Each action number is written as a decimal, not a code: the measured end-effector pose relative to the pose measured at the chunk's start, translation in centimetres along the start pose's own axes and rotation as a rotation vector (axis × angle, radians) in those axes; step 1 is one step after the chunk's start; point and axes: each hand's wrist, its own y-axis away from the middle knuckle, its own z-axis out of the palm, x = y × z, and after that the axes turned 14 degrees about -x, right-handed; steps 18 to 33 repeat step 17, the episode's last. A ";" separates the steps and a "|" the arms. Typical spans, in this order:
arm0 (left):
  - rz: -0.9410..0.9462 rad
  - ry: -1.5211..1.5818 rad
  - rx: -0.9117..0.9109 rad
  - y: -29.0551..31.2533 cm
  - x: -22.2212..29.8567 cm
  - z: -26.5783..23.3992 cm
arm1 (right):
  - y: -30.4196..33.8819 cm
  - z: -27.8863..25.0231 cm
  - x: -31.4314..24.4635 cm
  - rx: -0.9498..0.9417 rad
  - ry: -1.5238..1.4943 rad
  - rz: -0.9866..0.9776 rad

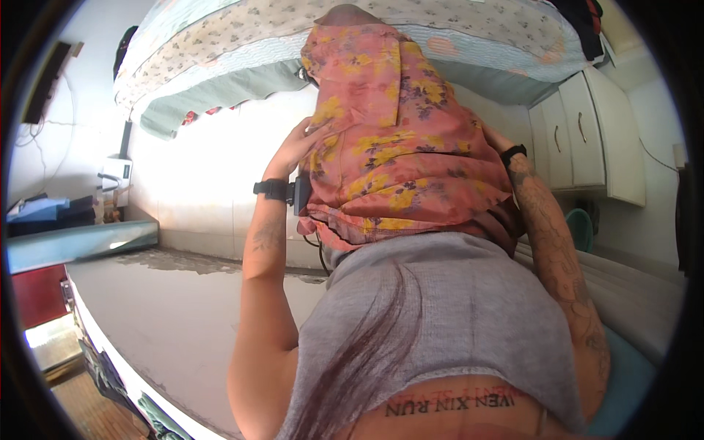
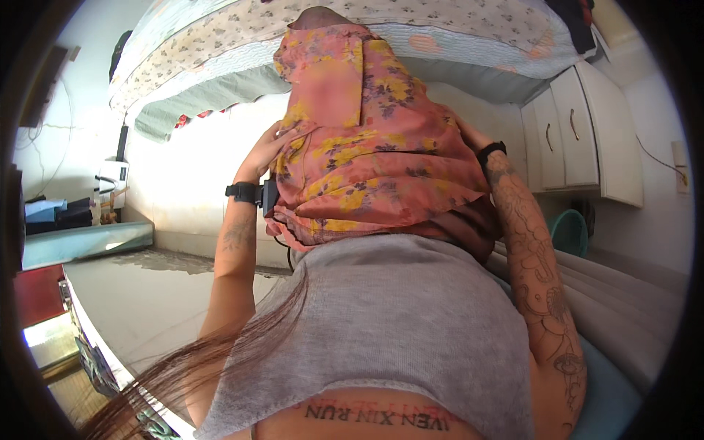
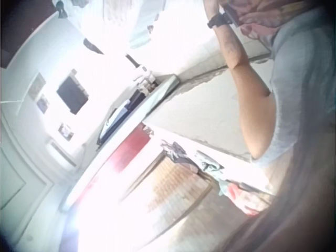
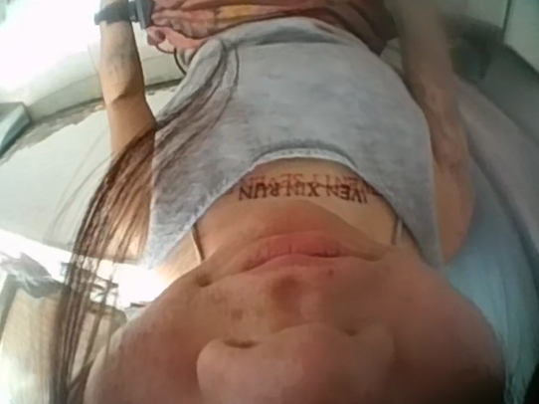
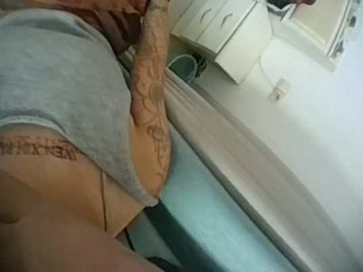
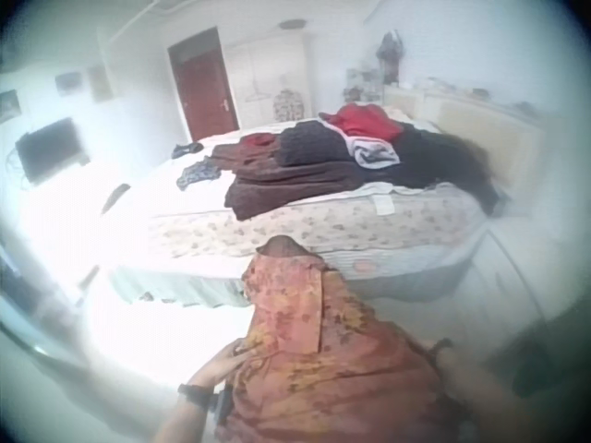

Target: The person folds grey sweatpants, a floral skirt, and a red shirt on a bed.

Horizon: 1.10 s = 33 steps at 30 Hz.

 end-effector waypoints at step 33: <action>0.159 0.442 0.081 4.8 -1.1 1.6 | -2.8 4.7 -14.9 0.434 0.816 -0.778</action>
